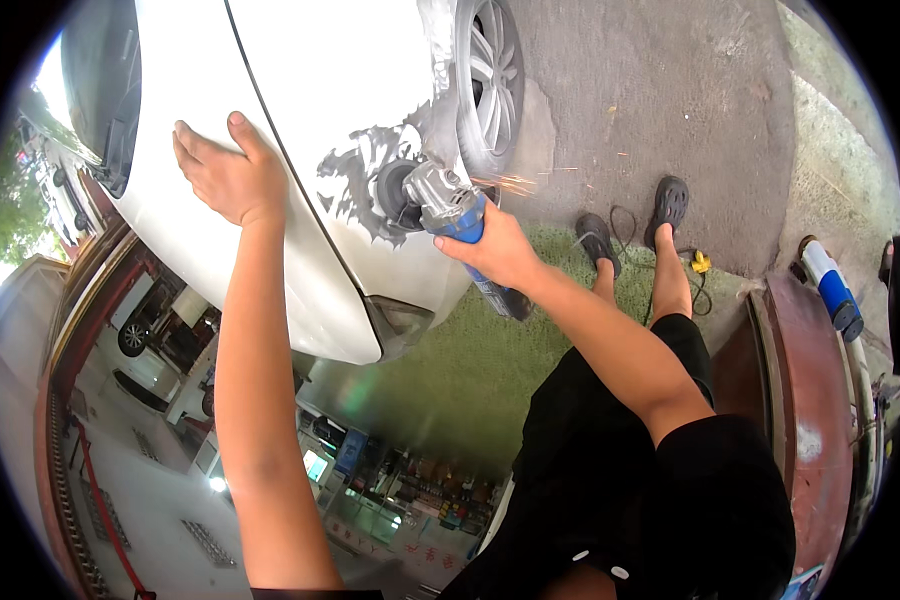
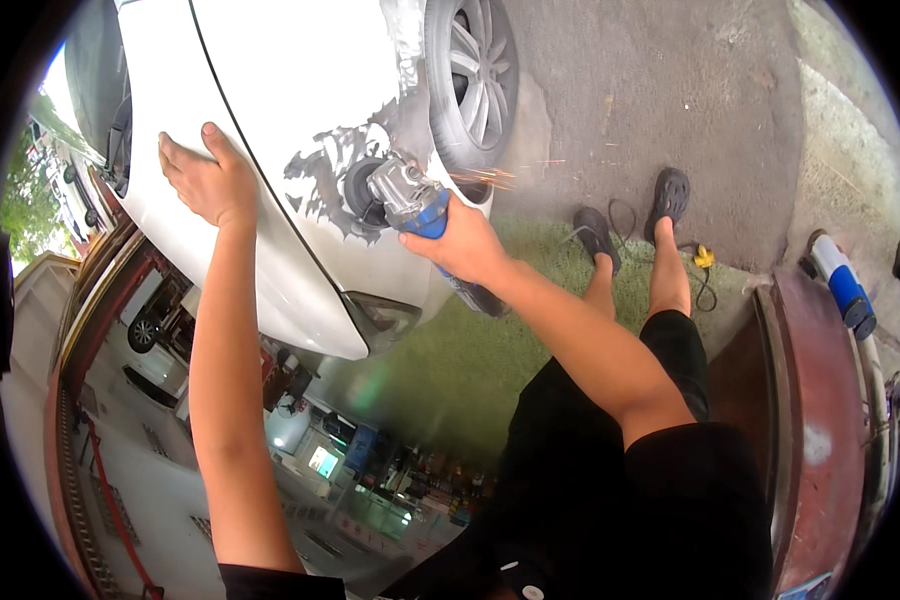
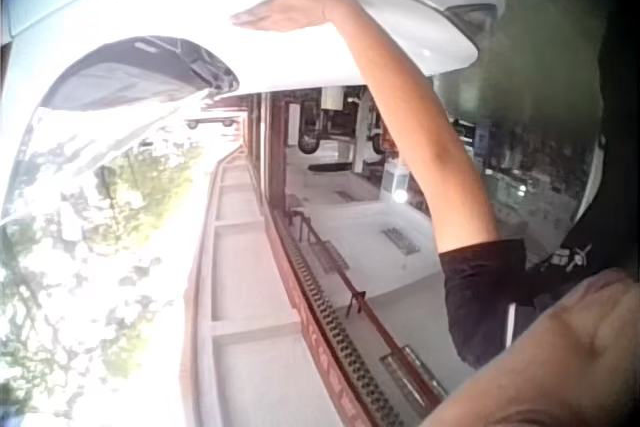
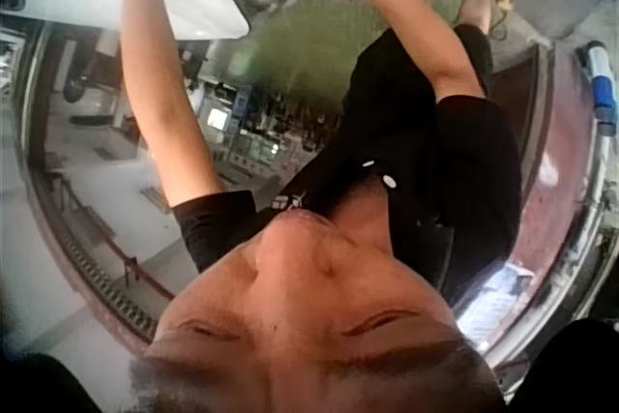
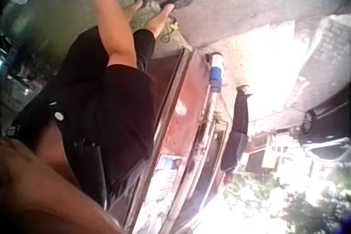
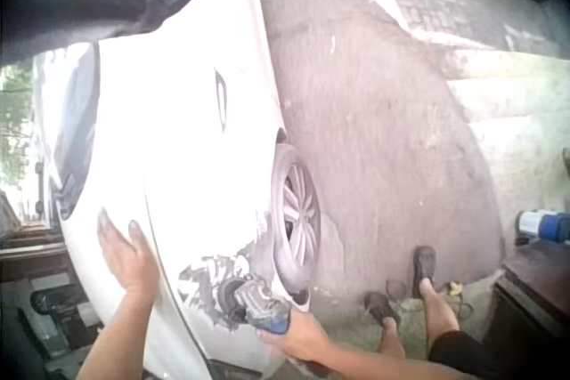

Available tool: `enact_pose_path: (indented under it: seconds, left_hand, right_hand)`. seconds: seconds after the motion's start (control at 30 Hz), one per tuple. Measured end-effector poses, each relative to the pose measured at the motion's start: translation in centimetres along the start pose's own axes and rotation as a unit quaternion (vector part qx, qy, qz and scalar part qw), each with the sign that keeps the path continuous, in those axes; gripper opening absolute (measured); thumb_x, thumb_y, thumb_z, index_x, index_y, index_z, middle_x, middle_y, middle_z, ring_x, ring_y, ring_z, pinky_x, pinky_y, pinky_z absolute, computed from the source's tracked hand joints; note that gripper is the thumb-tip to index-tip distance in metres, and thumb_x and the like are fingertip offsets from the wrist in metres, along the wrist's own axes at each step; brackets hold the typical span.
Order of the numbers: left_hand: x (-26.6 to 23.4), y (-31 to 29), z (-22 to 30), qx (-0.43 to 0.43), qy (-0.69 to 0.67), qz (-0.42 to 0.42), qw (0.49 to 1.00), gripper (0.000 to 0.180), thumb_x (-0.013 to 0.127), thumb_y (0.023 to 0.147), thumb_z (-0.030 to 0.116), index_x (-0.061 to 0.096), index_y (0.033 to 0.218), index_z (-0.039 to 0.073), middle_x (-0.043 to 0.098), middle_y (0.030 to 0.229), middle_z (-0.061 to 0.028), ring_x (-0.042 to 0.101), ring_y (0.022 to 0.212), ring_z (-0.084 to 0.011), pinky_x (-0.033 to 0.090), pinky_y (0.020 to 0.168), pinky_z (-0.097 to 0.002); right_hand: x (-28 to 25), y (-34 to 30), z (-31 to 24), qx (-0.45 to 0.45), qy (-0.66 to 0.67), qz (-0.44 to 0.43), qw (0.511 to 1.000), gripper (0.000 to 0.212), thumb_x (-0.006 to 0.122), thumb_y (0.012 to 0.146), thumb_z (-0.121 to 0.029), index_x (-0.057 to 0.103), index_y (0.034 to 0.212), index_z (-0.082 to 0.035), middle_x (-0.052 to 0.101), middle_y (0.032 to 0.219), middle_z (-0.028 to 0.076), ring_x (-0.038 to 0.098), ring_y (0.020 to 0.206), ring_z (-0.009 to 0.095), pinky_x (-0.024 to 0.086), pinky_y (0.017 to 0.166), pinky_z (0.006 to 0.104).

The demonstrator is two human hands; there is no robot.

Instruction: The person uses an angle grinder to remove paint and smooth a damaged area on the front fender of a white car. They hold the car body with their left hand while operating the grinder with their right hand, generating sparks as they work on the surface.

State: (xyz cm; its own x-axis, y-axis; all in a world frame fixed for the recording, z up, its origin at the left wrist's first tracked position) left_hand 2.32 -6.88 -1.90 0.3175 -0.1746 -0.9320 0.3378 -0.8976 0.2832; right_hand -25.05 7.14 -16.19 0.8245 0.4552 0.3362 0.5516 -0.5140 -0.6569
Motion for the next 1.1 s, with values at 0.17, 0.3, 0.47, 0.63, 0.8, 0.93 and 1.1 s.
enact_pose_path:
  seconds: [0.17, 0.3, 0.47, 0.63, 0.8, 0.93, 1.1]
  left_hand:
    - [0.2, 0.1, -0.2, 0.007, -0.003, 0.009, 1.000, 0.088, 0.046, 0.107, 0.063, 0.032, 0.164, -0.003, 0.038, 0.165, -0.0280, 0.038, 0.153, -0.0442, 0.033, 0.124, -0.0557]
    - [0.2, 0.0, 0.1, 0.002, -0.010, 0.011, 1.000, 0.087, 0.046, 0.107, 0.063, 0.033, 0.164, -0.002, 0.038, 0.166, -0.0272, 0.037, 0.154, -0.0434, 0.033, 0.124, -0.0553]
    - [-0.4, 0.2, 0.0, 0.004, -0.008, 0.006, 1.000, 0.083, 0.049, 0.108, 0.055, 0.030, 0.164, -0.004, 0.036, 0.166, -0.0297, 0.036, 0.155, -0.0436, 0.031, 0.125, -0.0553]
    - [-0.1, -0.2, -0.3, 0.005, -0.003, 0.013, 1.000, 0.082, 0.048, 0.109, 0.055, 0.031, 0.164, -0.003, 0.036, 0.166, -0.0297, 0.037, 0.155, -0.0430, 0.032, 0.125, -0.0550]
    - [-0.2, -0.1, 0.4, 0.002, -0.016, 0.015, 1.000, 0.082, 0.047, 0.109, 0.056, 0.033, 0.164, -0.003, 0.036, 0.166, -0.0294, 0.036, 0.155, -0.0423, 0.032, 0.125, -0.0543]
    - [0.2, -0.2, 0.0, 0.006, -0.011, 0.023, 1.000, 0.082, 0.048, 0.108, 0.057, 0.033, 0.163, -0.002, 0.037, 0.166, -0.0281, 0.037, 0.155, -0.0418, 0.032, 0.126, -0.0534]
    - [-0.1, -0.2, -0.2, -0.002, -0.017, 0.026, 1.000, 0.082, 0.048, 0.108, 0.057, 0.034, 0.163, -0.002, 0.038, 0.166, -0.0267, 0.037, 0.155, -0.0414, 0.031, 0.126, -0.0530]
  right_hand:
    - [0.8, -1.3, 3.8, -0.024, -0.042, -0.002, 0.999, 0.083, 0.089, 0.082, -0.047, 0.057, 0.140, 0.002, 0.075, 0.122, 0.023, 0.073, 0.113, 0.039, 0.056, 0.100, 0.0444]
    - [0.9, -1.3, 5.1, -0.030, -0.030, 0.008, 0.999, 0.084, 0.089, 0.081, -0.047, 0.057, 0.143, 0.001, 0.074, 0.125, 0.023, 0.073, 0.116, 0.038, 0.055, 0.103, 0.0440]
    - [-0.9, 0.4, 1.3, -0.011, -0.044, -0.008, 0.999, 0.085, 0.089, 0.081, -0.049, 0.057, 0.143, -0.001, 0.075, 0.123, 0.022, 0.074, 0.113, 0.037, 0.056, 0.101, 0.0447]
    - [0.3, -2.4, 6.0, -0.018, -0.113, -0.023, 0.993, 0.087, 0.088, 0.080, -0.051, 0.056, 0.145, -0.003, 0.074, 0.126, 0.024, 0.072, 0.117, 0.040, 0.055, 0.103, 0.0468]
    - [0.6, -0.7, 5.4, -0.033, -0.096, 0.023, 0.995, 0.085, 0.089, 0.081, -0.049, 0.057, 0.142, 0.000, 0.075, 0.121, 0.024, 0.074, 0.113, 0.041, 0.057, 0.100, 0.0463]
    - [-0.1, -0.1, 4.8, -0.053, -0.120, 0.034, 0.991, 0.085, 0.088, 0.079, -0.054, 0.058, 0.137, 0.002, 0.076, 0.117, 0.026, 0.074, 0.109, 0.044, 0.058, 0.098, 0.0482]
    - [0.0, -2.0, 6.8, -0.051, -0.197, 0.019, 0.979, 0.089, 0.086, 0.078, -0.058, 0.058, 0.136, 0.003, 0.075, 0.115, 0.028, 0.073, 0.111, 0.045, 0.057, 0.099, 0.0493]
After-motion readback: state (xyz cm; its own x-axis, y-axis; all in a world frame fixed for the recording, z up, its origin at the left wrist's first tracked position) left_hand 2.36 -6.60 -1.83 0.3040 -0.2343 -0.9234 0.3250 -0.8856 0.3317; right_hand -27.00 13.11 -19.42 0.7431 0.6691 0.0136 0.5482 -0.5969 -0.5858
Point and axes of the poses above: each hand's wrist, its own y-axis towards the middle knuckle, its own x-axis out of the palm, z = x × y, the point moved 3 cm from there along y, towards the middle knuckle
